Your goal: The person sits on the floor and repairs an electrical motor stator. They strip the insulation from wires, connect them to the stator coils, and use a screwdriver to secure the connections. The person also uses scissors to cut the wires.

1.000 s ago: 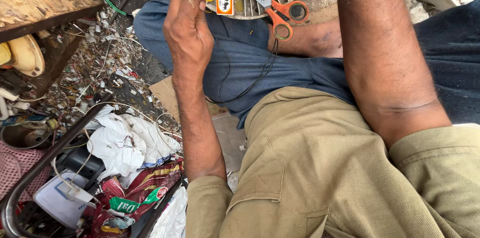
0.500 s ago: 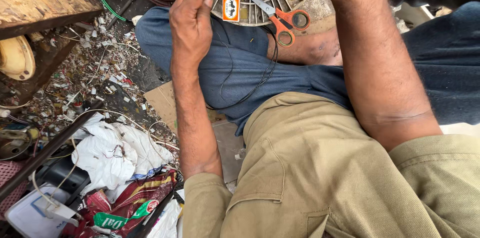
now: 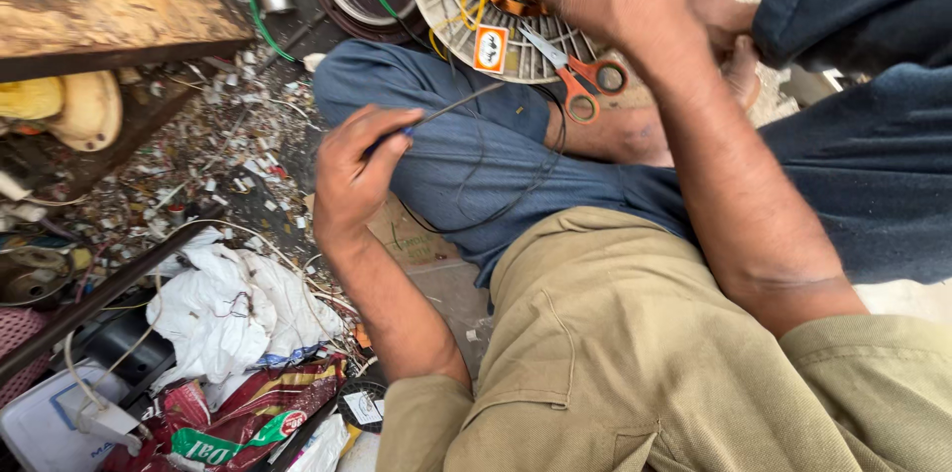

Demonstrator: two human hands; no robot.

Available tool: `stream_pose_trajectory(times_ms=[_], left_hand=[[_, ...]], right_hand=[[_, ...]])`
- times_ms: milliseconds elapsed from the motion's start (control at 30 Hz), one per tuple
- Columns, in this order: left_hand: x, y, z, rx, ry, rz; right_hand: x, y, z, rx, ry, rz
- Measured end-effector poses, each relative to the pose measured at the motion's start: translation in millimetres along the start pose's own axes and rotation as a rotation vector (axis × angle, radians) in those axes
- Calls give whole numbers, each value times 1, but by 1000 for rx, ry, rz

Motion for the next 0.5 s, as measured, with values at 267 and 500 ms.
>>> stream_pose_trajectory(times_ms=[267,500], left_hand=[[-99,14,25,453,-383,-65],[-70,42,132,405,-24,333]], right_hand=[[4,11,-5,172,37,-92],[-2,14,-15,257,-210,-108]])
Point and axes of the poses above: each hand's wrist, its own z-axis towards the middle knuckle, its own y-axis out of the palm, x = y × z, the point moved 7 cm from there along z, towards the middle knuckle, and after that the axes turned 12 degrees about z, right-handed, at the moved point
